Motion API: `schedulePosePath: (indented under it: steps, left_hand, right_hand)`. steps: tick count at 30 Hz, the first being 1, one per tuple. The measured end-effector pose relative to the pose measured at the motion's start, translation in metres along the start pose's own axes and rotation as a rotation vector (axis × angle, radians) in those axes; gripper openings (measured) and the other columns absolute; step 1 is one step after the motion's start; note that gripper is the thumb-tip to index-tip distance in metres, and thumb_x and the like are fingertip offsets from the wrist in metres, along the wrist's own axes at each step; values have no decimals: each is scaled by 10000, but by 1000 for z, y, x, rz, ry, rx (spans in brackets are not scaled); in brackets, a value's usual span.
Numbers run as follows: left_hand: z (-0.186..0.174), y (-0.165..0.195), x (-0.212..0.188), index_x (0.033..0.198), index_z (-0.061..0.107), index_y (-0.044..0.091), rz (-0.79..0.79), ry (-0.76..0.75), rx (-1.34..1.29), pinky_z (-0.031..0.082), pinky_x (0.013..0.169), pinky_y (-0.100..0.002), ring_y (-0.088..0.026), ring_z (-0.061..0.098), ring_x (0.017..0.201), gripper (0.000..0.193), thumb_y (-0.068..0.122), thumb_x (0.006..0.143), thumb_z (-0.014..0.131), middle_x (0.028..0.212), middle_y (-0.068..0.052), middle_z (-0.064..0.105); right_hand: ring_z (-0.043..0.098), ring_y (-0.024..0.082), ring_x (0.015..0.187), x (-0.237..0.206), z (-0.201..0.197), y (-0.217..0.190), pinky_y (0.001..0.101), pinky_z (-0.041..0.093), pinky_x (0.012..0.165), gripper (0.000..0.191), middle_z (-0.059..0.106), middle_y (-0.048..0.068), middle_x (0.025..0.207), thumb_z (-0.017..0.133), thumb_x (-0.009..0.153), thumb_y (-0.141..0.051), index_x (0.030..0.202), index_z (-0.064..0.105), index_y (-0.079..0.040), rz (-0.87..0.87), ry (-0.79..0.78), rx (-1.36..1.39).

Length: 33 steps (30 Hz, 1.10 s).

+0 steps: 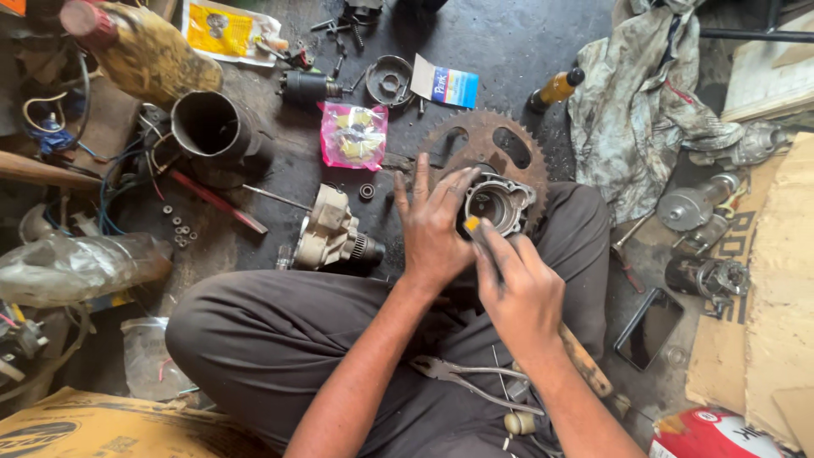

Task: The person sits on the workshop floor holding a motorcycle starter motor housing and files its edge with a long file, rotating the casing to work around it. They wipe the part with a cloth, tap it with a hammer, pour liquid from a bottle onto it, and fit the casing back onto the geared assembly.

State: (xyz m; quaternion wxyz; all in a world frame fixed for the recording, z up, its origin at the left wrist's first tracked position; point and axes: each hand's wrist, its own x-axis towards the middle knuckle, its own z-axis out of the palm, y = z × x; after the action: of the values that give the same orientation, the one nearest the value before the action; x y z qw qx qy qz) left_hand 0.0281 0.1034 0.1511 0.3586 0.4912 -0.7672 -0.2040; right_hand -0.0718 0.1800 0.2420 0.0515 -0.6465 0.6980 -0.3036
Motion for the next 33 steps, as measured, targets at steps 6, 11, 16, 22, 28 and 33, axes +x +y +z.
schedulePosePath:
  steps: [6,11,16,22,28,33]
  left_hand:
    - [-15,3,6,1335,616,145,17,15,-131,66,1271,-623,-410,336,1518,824,520,652,886,1374,-58,639]
    - [-71,23,12,1375,623,126,60,14,-329,137,1364,-563,-347,488,1528,858,531,667,891,1466,-72,633]
    - [-110,44,21,1340,665,106,266,124,-241,119,1325,-563,-350,537,1472,796,524,703,894,1442,-92,655]
    - [-75,41,18,1315,628,37,-77,101,-780,487,1084,-522,-335,653,1242,659,536,911,778,1336,-156,649]
    - [-10,17,-4,1340,590,12,-719,-222,-1698,504,1101,-428,-246,644,1223,638,432,913,812,1312,-126,659]
    - [-40,8,0,1361,559,-9,-523,-143,-1565,519,1115,-351,-171,636,1207,635,346,916,840,1292,-100,667]
  right_hand:
    - [744,289,955,5,-25,35,372,578,839,229,746,126,1070,759,961,-132,1182,725,-78,-7,86,-38]
    - [706,243,889,10,-46,123,362,562,809,311,727,140,1063,694,1030,-70,1339,683,-34,367,73,81]
    - [670,268,1047,12,-17,179,369,530,910,430,694,173,1196,714,919,-52,1346,664,-43,216,-25,-16]
    - [594,321,1234,21,-11,157,442,487,1081,501,621,207,1315,730,938,-107,1417,592,-60,197,18,185]
    - [408,346,1475,20,23,97,465,358,1182,1154,387,228,1568,895,710,-272,1583,179,-33,41,-272,937]
    - [337,329,1481,19,28,86,471,318,1196,1157,261,239,1548,862,690,-164,1561,123,15,-117,-269,624]
